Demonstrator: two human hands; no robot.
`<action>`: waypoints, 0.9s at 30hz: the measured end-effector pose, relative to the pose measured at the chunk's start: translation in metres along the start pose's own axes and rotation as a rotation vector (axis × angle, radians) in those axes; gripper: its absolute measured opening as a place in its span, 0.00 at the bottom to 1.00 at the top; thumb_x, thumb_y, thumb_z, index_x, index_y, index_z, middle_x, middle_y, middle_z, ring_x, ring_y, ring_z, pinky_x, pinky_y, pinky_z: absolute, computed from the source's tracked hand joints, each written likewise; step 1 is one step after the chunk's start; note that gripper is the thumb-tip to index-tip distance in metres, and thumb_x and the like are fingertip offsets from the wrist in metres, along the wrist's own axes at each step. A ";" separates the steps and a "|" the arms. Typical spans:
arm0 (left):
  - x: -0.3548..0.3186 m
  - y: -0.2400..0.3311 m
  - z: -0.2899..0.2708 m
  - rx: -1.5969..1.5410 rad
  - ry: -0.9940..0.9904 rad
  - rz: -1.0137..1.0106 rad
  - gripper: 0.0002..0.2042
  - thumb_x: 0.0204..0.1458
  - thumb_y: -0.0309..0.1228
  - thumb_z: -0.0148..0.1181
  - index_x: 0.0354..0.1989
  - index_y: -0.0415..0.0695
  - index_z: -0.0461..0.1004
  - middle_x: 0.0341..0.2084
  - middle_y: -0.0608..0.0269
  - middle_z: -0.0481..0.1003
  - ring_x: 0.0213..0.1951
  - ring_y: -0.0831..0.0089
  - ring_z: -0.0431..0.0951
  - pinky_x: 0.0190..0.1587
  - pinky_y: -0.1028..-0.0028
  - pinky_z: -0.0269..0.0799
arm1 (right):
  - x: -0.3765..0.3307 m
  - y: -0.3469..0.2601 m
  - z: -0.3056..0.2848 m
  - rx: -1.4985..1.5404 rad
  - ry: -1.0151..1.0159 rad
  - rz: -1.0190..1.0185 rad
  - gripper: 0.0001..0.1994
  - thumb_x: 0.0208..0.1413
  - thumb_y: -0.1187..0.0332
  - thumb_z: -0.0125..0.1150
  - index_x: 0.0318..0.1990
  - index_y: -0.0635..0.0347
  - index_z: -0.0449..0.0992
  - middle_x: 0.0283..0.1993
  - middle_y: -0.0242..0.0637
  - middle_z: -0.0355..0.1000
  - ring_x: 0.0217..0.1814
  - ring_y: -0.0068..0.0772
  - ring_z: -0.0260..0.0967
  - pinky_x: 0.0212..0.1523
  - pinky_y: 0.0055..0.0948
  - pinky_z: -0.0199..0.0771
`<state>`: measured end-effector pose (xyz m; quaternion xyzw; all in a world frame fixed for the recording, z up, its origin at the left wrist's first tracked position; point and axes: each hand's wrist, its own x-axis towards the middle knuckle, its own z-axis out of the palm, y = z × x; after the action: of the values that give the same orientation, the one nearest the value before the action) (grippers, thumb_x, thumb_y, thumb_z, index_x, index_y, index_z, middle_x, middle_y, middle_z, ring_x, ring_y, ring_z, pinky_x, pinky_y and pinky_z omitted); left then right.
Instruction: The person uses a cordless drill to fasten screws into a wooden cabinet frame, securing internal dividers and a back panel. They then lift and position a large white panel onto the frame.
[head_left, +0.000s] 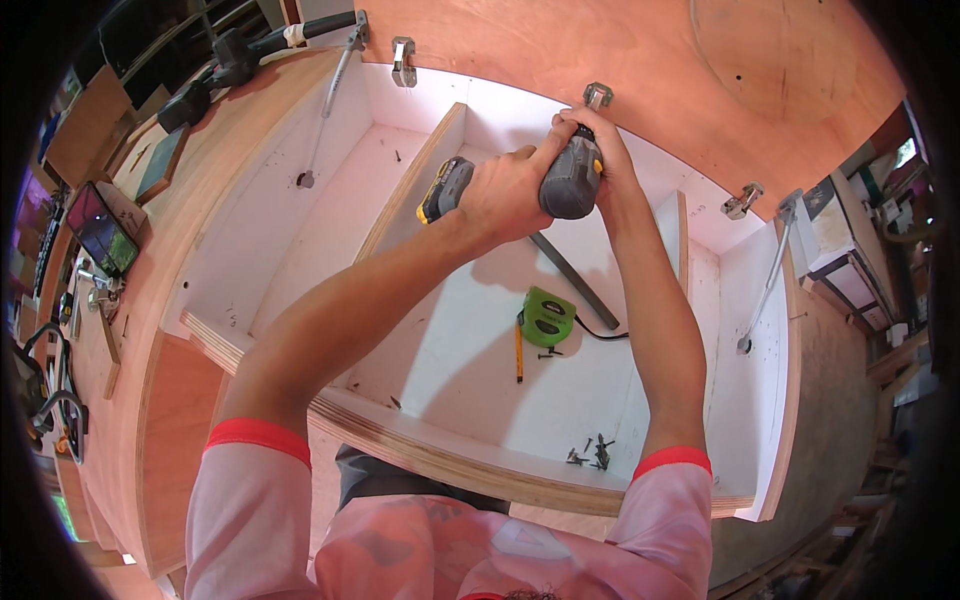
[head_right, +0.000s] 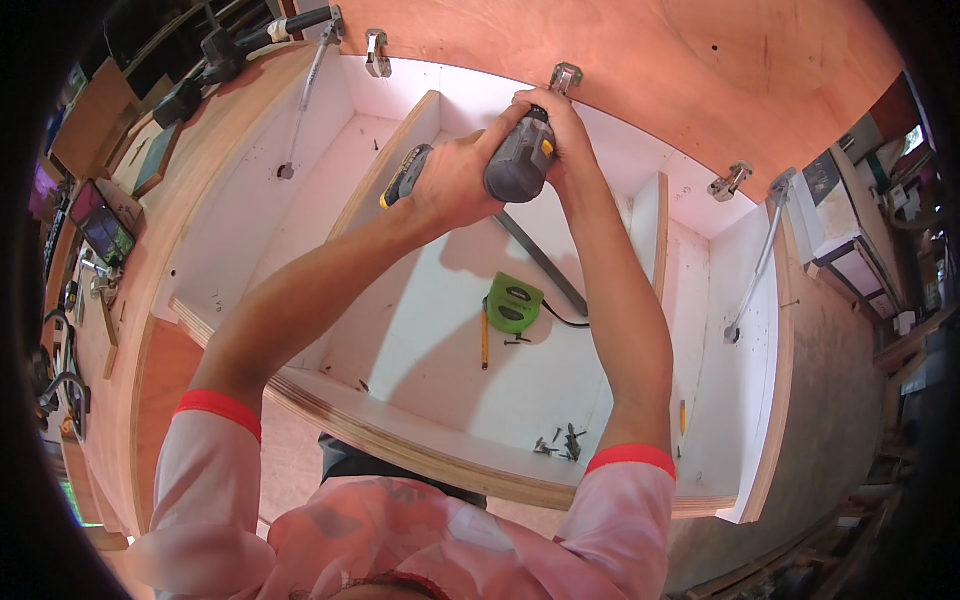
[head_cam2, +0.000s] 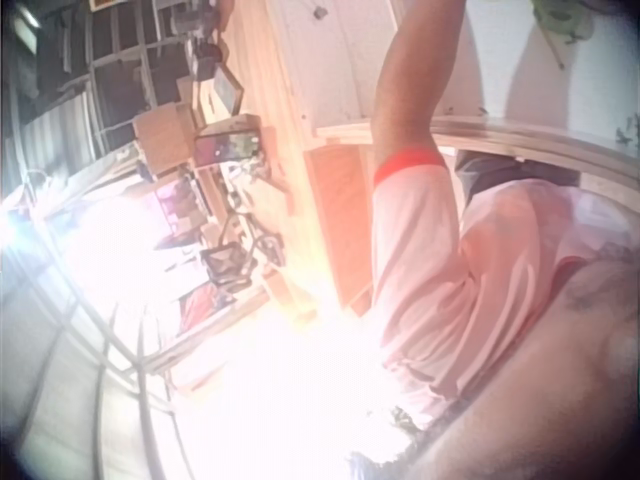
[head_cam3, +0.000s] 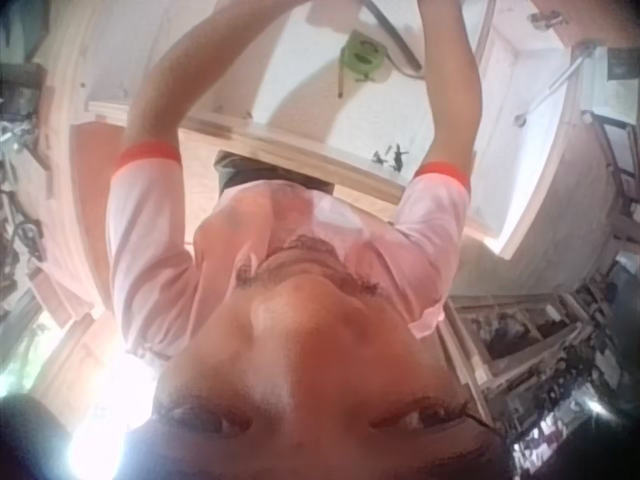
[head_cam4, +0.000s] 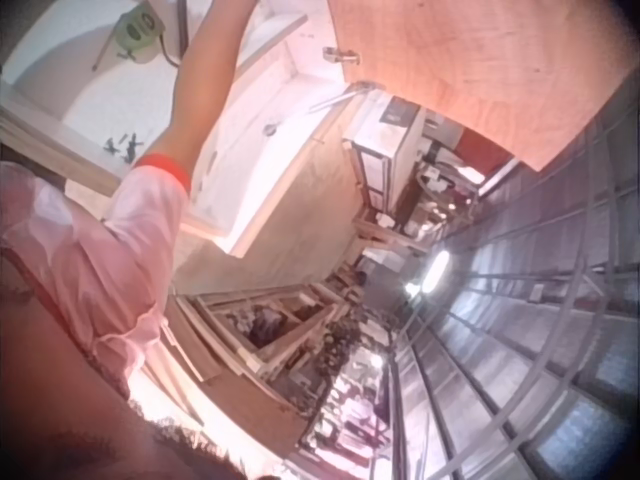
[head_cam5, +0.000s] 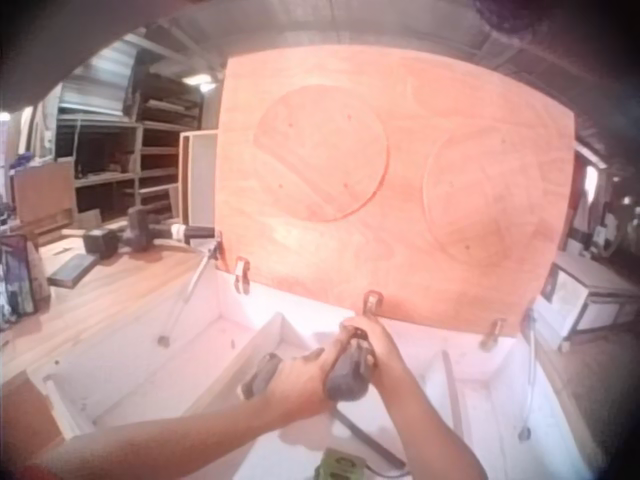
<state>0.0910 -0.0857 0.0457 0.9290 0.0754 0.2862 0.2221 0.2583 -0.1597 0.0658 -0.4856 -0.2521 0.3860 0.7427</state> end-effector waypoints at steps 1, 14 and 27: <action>0.000 0.000 0.000 -0.005 0.012 0.010 0.44 0.45 0.31 0.70 0.74 0.54 0.55 0.37 0.48 0.82 0.35 0.44 0.83 0.39 0.51 0.78 | 0.001 0.001 0.000 0.011 -0.002 0.009 0.06 0.56 0.67 0.64 0.33 0.58 0.74 0.32 0.33 0.74 0.32 0.25 0.72 0.34 0.25 0.75; 0.004 0.001 -0.003 0.024 0.000 0.042 0.46 0.44 0.27 0.68 0.75 0.54 0.52 0.38 0.47 0.80 0.35 0.41 0.82 0.36 0.49 0.78 | 0.004 0.001 -0.001 -0.001 0.054 0.029 0.08 0.56 0.64 0.65 0.33 0.58 0.75 0.30 0.32 0.74 0.28 0.26 0.73 0.31 0.26 0.75; 0.006 0.003 -0.001 -0.026 0.003 0.000 0.49 0.40 0.26 0.68 0.75 0.54 0.51 0.41 0.44 0.80 0.37 0.38 0.81 0.39 0.47 0.77 | -0.013 -0.003 0.012 0.068 0.077 0.051 0.11 0.58 0.57 0.64 0.35 0.53 0.75 0.27 0.31 0.74 0.26 0.27 0.73 0.31 0.29 0.76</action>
<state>0.0955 -0.0860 0.0508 0.9256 0.0719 0.2886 0.2341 0.2429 -0.1646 0.0737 -0.4809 -0.1977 0.3943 0.7577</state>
